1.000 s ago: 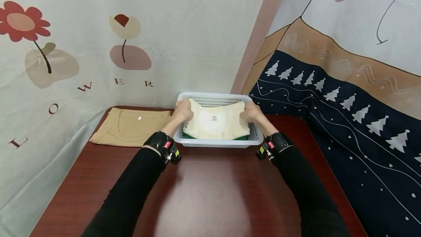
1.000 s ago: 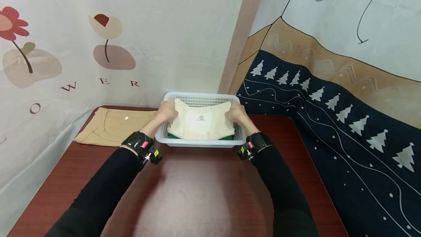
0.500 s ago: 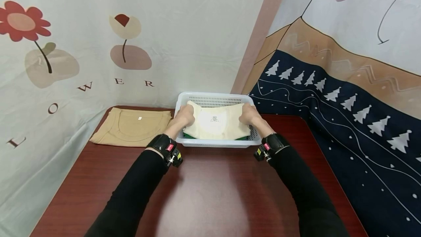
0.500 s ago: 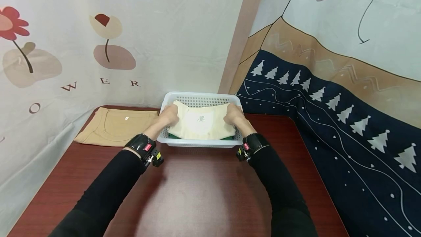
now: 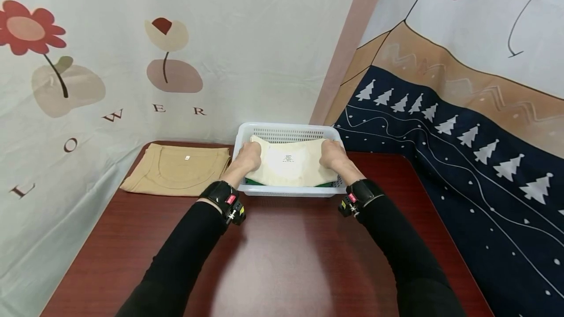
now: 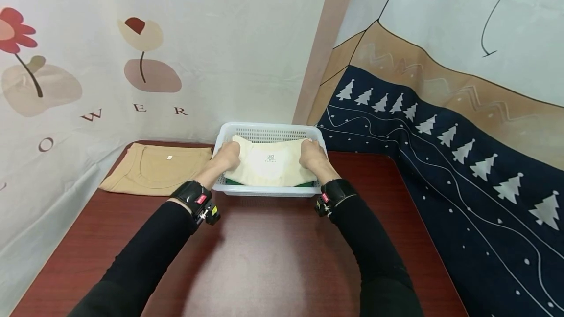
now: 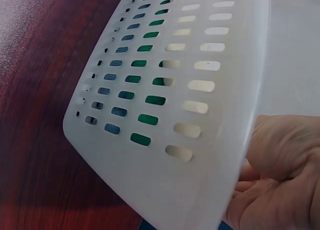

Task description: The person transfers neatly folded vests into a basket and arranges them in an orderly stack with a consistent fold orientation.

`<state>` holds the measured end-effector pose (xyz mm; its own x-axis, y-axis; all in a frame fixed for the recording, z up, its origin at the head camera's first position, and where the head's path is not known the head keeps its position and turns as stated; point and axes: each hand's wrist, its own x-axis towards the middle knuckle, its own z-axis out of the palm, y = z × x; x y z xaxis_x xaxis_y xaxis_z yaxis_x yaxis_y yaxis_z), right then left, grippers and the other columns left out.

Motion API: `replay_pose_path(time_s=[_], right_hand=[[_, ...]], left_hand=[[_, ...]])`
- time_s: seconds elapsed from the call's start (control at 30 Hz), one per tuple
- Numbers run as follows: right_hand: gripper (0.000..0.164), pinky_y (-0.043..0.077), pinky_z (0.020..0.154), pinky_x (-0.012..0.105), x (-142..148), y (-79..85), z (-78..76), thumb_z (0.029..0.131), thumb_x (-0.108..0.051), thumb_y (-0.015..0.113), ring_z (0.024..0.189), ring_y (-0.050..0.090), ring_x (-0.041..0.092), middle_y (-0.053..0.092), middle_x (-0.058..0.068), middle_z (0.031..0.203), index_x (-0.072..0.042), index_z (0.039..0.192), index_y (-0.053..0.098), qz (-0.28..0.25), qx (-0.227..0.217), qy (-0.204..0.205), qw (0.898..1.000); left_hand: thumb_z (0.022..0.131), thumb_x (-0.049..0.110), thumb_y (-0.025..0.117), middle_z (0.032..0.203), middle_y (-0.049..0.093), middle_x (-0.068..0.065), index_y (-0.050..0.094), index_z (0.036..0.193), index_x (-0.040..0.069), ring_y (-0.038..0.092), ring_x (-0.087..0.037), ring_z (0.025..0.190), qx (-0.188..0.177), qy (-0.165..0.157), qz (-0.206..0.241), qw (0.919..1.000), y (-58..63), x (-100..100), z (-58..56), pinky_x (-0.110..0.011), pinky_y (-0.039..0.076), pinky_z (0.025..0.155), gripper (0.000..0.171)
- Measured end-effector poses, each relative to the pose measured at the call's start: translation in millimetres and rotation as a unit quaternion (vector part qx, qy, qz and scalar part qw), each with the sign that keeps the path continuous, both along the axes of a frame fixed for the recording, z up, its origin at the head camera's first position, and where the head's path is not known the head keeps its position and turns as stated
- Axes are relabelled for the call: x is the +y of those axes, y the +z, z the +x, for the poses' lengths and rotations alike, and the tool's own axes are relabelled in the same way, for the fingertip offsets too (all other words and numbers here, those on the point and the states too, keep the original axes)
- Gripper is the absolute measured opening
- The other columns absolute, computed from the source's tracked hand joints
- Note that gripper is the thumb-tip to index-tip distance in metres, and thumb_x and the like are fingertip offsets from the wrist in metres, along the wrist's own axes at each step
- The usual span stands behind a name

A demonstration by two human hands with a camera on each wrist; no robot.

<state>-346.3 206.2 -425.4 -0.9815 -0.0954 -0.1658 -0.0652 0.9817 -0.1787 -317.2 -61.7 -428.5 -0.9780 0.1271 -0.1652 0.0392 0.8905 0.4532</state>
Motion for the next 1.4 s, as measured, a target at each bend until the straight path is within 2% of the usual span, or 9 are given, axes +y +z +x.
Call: replay_pose_path(time_s=[0.27, 0.4, 0.53, 0.73, 0.93, 1.0, 1.07, 1.2, 1.4], right_hand=[[0.032, 0.057, 0.076, 0.039, 0, 0.1, -2.1, 0.102, 0.001, 0.063, 0.103, 0.063, 0.037, 0.07, 0.028, 0.124, 0.011, 0.132, 0.066, 0.003, -0.015, -0.003, 1.0], [0.031, 0.057, 0.072, 0.036, 1, 1.8, 0.0, 0.102, 0.002, 0.064, 0.101, 0.063, 0.036, 0.069, 0.027, 0.119, 0.012, 0.131, 0.065, -0.018, -0.018, -0.006, 1.0], [0.032, 0.057, 0.071, 0.034, 2, 2.2, 2.0, 0.103, -0.001, 0.065, 0.099, 0.064, 0.034, 0.069, 0.026, 0.117, 0.011, 0.132, 0.064, -0.035, -0.016, -0.017, 0.999], [0.037, 0.059, 0.078, 0.036, 3, 2.2, 4.8, 0.105, -0.014, 0.066, 0.098, 0.067, 0.033, 0.069, 0.024, 0.115, 0.01, 0.133, 0.062, -0.069, -0.013, -0.042, 0.997], [0.036, 0.054, 0.076, 0.033, 2, 6.1, 8.2, 0.104, -0.022, 0.067, 0.093, 0.065, 0.03, 0.066, 0.017, 0.104, 0.008, 0.124, 0.068, -0.069, -0.007, -0.038, 0.997], [0.036, 0.052, 0.074, 0.032, 2, 7.0, 9.1, 0.104, -0.023, 0.067, 0.093, 0.064, 0.03, 0.064, 0.015, 0.1, 0.008, 0.122, 0.07, -0.068, -0.01, -0.037, 0.997], [0.039, 0.049, 0.073, 0.032, 2, 7.2, 9.9, 0.105, -0.025, 0.066, 0.095, 0.062, 0.03, 0.062, 0.014, 0.099, 0.008, 0.125, 0.07, -0.066, -0.014, -0.037, 0.997], [0.051, 0.047, 0.076, 0.033, 2, 8.0, 11.4, 0.106, -0.031, 0.067, 0.1, 0.059, 0.031, 0.061, 0.014, 0.104, 0.01, 0.137, 0.067, -0.065, -0.019, -0.042, 0.997], [0.062, 0.056, 0.086, 0.039, 3, 12.9, 14.9, 0.108, -0.039, 0.066, 0.104, 0.064, 0.033, 0.068, 0.021, 0.117, 0.011, 0.145, 0.062, -0.073, -0.026, -0.05, 0.996]], left_hand=[[0.108, -0.01, 0.05, 0.113, 0.067, -0.02, 0.069, 0.112, -0.008, 0.06, -0.025, 0.089, 0.001, 0.002, -0.007, 1.0, -0.2, 0, -0.1, -0.031, 0.052, 0.071, 0.02], [0.106, -0.007, 0.053, 0.113, 0.066, -0.02, 0.069, 0.115, -0.009, 0.061, -0.025, 0.089, -0.009, 0.013, 0.017, 0.9997, -1.3, -3, -3.3, -0.031, 0.054, 0.07, 0.018], [0.105, 0.005, 0.058, 0.109, 0.066, -0.021, 0.069, 0.116, -0.011, 0.067, -0.027, 0.086, -0.025, 0.027, 0.05, 0.9981, -10.7, -6, -16.6, -0.032, 0.059, 0.065, 0.023], [0.103, 0.032, 0.07, 0.099, 0.063, -0.016, 0.071, 0.11, -0.006, 0.062, -0.024, 0.077, -0.039, 0.038, 0.057, 0.9969, -33.8, -10, -42.3, -0.032, 0.051, 0.06, 0.039], [0.103, 0.046, 0.072, 0.12, 0.068, -0.023, 0.069, 0.123, -0.01, 0.066, -0.029, 0.085, -0.046, 0.033, 0.06, 0.9965, -34.5, -9, -43.8, -0.04, 0.06, 0.072, 0.06], [0.103, 0.049, 0.073, 0.142, 0.064, -0.032, 0.059, 0.144, -0.016, 0.069, -0.035, 0.096, -0.053, 0.036, 0.066, 0.9957, -31.8, -9, -41.7, -0.045, 0.064, 0.083, 0.078], [0.104, 0.052, 0.07, 0.163, 0.052, -0.037, 0.036, 0.163, -0.019, 0.071, -0.041, 0.114, -0.062, 0.037, 0.068, 0.995, -29.7, -8, -40.5, -0.05, 0.064, 0.102, 0.099], [0.105, 0.062, 0.065, 0.173, 0.043, -0.037, -0.011, 0.174, -0.013, 0.064, -0.044, 0.144, -0.097, 0.043, 0.075, 0.9916, -31.1, -9, -45.0, -0.053, 0.054, 0.124, 0.126], [0.101, 0.073, 0.064, 0.177, 0.039, -0.034, -0.024, 0.173, -0.003, 0.038, -0.045, 0.169, -0.109, 0.039, 0.083, 0.9899, -36.4, -13, -51.4, -0.054, 0.043, 0.135, 0.137]])
